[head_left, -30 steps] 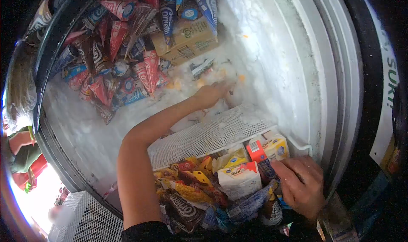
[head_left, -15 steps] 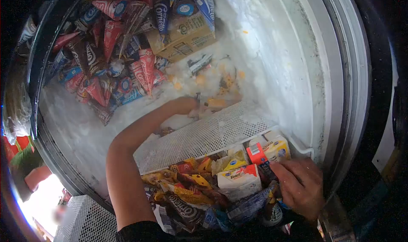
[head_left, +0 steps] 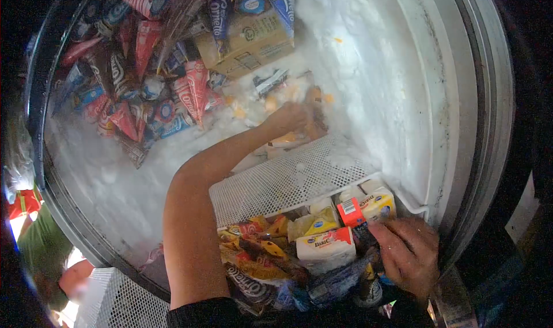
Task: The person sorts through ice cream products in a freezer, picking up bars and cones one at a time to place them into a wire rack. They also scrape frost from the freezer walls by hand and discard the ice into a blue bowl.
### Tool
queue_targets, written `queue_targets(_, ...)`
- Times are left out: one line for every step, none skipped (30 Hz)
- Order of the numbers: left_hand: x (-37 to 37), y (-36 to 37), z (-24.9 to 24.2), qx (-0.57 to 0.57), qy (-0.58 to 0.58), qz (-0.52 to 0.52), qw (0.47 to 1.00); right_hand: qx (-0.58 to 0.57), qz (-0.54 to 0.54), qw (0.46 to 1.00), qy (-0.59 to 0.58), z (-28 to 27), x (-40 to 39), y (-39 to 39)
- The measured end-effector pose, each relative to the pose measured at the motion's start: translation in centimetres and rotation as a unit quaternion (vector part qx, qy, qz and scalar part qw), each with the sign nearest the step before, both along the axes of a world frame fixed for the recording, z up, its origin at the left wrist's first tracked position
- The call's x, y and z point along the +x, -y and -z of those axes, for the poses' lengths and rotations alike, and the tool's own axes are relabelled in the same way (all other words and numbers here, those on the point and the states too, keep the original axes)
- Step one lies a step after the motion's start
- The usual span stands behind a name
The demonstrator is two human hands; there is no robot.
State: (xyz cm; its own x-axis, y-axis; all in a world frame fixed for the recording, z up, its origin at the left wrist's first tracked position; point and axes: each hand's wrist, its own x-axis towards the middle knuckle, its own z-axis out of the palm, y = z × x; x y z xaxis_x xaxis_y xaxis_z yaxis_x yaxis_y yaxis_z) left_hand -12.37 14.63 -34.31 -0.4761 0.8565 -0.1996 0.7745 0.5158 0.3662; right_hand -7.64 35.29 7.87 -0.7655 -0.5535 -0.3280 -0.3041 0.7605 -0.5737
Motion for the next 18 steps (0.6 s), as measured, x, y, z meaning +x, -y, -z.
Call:
queue_targets(0.1,0.6,-0.5,-0.043,0.12,-0.023,0.992,-0.002,0.003,1.0,0.0,0.0,0.1,0.0)
queue_targets(1.1,1.8,0.2,-0.043,0.119,-0.022,0.992,0.0,0.007,1.0,0.002,0.1,0.2,0.0)
queue_targets(2.5,3.3,1.8,0.0,0.063,-0.038,0.997,0.002,0.01,1.0,0.004,0.2,0.2,-0.1)
queue_targets(3.4,4.0,2.7,0.044,0.009,-0.054,0.998,0.003,0.011,1.0,0.003,0.3,0.2,-0.1)
queue_targets(2.8,3.6,0.5,0.045,0.01,-0.052,0.998,0.004,0.005,1.0,-0.01,0.4,0.2,0.0)
queue_targets(1.2,2.9,-3.6,-0.074,0.089,-0.026,0.993,0.005,-0.003,1.0,-0.021,0.4,0.2,0.1)
queue_targets(0.3,2.0,-6.0,-0.191,0.165,0.001,0.968,0.007,-0.002,1.0,-0.019,0.4,0.2,0.1)
queue_targets(0.2,0.9,-5.4,-0.191,0.166,0.003,0.968,0.01,0.003,1.0,-0.028,0.4,0.2,0.2)
queue_targets(-0.3,-0.5,-4.7,-0.047,0.137,-0.063,0.987,0.012,0.006,0.999,-0.037,0.4,0.2,0.3)
queue_targets(-1.0,-1.7,-4.0,0.097,0.103,-0.129,0.981,0.011,0.005,0.999,-0.037,0.4,0.2,0.4)
queue_targets(-2.1,-2.6,-3.9,0.095,0.101,-0.131,0.981,0.016,0.006,0.999,-0.028,0.3,0.2,0.3)
queue_targets(-3.3,-3.3,-4.0,0.045,0.082,-0.071,0.993,0.02,0.006,1.0,-0.018,0.4,0.2,0.4)
queue_targets(-4.0,-3.4,-4.0,-0.006,0.062,-0.011,0.998,0.017,0.002,1.0,-0.018,0.5,0.3,0.4)
queue_targets(-3.6,-2.8,-2.4,-0.006,0.061,-0.015,0.998,0.012,0.008,1.0,-0.006,0.5,0.4,0.2)
queue_targets(-2.9,-1.9,-0.8,0.101,0.053,-0.052,0.992,0.009,0.016,1.0,0.007,0.5,0.4,0.1)
queue_targets(-2.1,-1.0,0.2,0.206,0.047,-0.086,0.974,0.012,0.017,1.0,0.01,0.5,0.5,0.0)
queue_targets(-1.8,0.2,-0.6,0.207,0.05,-0.085,0.973,0.009,0.014,1.0,0.006,0.4,0.5,0.0)
queue_targets(-1.7,1.7,-1.6,0.178,0.094,-0.094,0.975,0.005,0.011,1.0,-0.003,0.5,0.4,0.0)
